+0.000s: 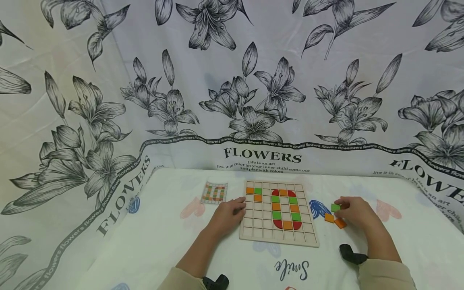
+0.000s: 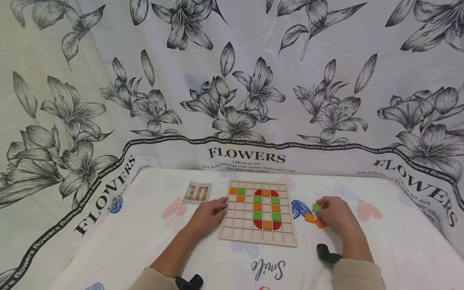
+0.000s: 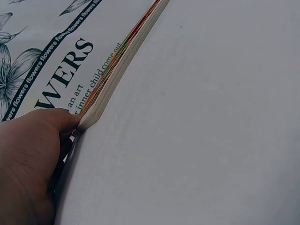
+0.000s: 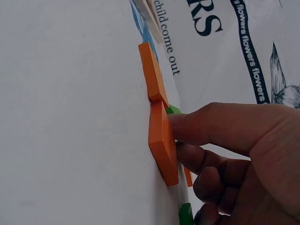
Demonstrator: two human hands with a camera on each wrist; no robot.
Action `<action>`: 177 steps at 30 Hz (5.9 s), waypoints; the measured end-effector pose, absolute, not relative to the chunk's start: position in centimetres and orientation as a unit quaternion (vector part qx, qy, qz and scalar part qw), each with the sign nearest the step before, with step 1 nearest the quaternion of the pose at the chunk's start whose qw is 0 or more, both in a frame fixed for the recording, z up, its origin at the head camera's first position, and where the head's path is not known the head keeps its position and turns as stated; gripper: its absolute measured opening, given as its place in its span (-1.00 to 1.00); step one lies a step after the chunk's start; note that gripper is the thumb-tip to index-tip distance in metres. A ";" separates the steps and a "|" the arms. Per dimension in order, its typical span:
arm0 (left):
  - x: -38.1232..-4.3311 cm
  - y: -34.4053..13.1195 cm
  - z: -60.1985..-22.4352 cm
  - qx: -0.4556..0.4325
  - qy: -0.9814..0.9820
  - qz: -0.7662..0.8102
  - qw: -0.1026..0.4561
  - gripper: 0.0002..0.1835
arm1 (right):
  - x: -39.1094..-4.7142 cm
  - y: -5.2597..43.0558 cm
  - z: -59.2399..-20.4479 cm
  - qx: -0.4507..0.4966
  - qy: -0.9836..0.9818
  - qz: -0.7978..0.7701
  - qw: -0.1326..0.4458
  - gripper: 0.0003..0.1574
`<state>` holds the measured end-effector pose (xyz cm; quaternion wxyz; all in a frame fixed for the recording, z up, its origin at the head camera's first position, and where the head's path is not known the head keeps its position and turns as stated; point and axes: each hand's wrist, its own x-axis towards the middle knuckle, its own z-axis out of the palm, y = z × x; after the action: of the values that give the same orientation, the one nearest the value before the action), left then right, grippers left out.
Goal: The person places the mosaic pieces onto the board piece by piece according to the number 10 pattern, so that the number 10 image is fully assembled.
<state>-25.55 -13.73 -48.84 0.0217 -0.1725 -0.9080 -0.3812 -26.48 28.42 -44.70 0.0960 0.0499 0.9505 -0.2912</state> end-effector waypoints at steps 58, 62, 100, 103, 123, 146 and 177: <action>-25.4 -12.9 -49.1 -0.169 -0.909 -0.380 0.009 -0.68 | -27.0 11.4 -42.3 -0.112 0.953 -0.275 0.063 -0.66; -25.4 -12.9 -49.0 -0.170 -0.910 -0.378 0.012 -0.68 | -26.9 16.1 -41.6 -0.100 0.955 -0.275 0.051 -0.63; -25.6 -13.8 -49.0 -0.190 -0.905 -0.380 0.031 -0.69 | -25.6 27.4 -45.0 -0.043 0.953 -0.275 0.117 -0.51; -25.6 -13.8 -49.0 -0.191 -0.906 -0.377 0.032 -0.69 | -25.5 27.1 -44.8 -0.040 0.952 -0.280 0.120 -0.54; -26.7 -14.3 -47.8 -0.180 -0.907 -0.378 0.041 -0.67 | -26.8 9.6 -40.5 -0.112 0.934 -0.333 0.071 -0.64; -26.2 -13.9 -48.7 -0.180 -0.911 -0.371 0.029 -0.67 | -26.0 6.1 -44.0 -0.108 0.955 -0.272 0.058 -0.77; -26.1 -13.8 -48.5 -0.175 -0.915 -0.363 0.021 -0.67 | -27.0 26.2 -41.3 0.034 0.951 -0.301 0.056 -0.22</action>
<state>-26.10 -13.79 -48.50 0.0205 -0.1749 -0.9151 -0.3626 -27.00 26.16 -41.32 0.0558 0.0338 0.9513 -0.3013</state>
